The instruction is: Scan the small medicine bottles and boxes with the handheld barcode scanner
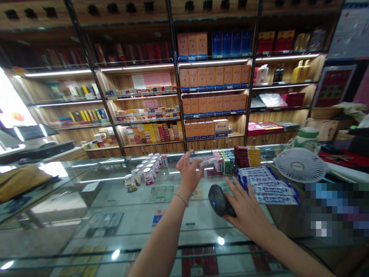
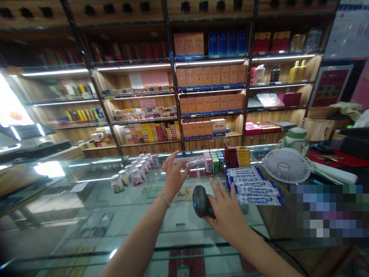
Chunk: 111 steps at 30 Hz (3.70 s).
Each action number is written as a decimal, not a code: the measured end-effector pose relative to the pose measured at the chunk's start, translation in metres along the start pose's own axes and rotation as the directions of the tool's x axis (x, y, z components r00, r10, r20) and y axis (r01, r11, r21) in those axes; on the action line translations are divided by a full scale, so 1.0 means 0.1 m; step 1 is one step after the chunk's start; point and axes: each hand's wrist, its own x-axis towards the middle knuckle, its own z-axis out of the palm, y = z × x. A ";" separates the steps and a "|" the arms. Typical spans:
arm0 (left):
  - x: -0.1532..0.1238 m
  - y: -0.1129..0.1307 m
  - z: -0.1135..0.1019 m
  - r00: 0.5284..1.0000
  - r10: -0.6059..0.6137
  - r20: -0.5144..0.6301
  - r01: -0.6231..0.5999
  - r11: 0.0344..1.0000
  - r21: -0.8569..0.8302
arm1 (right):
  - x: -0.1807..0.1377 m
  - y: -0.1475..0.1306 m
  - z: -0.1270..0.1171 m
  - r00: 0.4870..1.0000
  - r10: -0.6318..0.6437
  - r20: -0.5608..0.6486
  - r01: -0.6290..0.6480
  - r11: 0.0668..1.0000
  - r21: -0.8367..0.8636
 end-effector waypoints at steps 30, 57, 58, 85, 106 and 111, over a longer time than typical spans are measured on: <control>0.02 0.04 -0.03 1.000 -0.008 0.020 0.008 1.000 -0.018 | 0.78 0.67 0.11 0.982 0.056 -0.181 -0.041 0.996 0.082; -0.08 0.06 0.19 0.987 -0.066 0.145 0.068 0.998 -0.008 | 1.13 0.61 0.17 0.943 0.070 -0.326 0.032 0.954 0.297; -0.08 0.06 0.19 0.986 -0.058 0.154 0.060 0.998 -0.007 | 1.13 0.61 0.17 0.938 0.076 -0.338 0.031 0.953 0.301; 0.13 0.14 0.83 0.869 0.190 0.456 -0.226 0.974 0.024 | 1.29 1.12 0.45 0.956 0.061 -0.287 0.000 0.978 0.210; 0.08 -0.05 0.77 0.936 0.196 0.292 -0.228 0.970 0.081 | 1.19 1.14 0.64 0.965 0.016 -0.260 0.002 0.998 0.067; 0.07 -0.04 0.73 0.926 0.274 0.259 -0.296 0.954 0.050 | 1.16 1.13 0.64 0.957 0.011 -0.291 0.003 0.999 0.047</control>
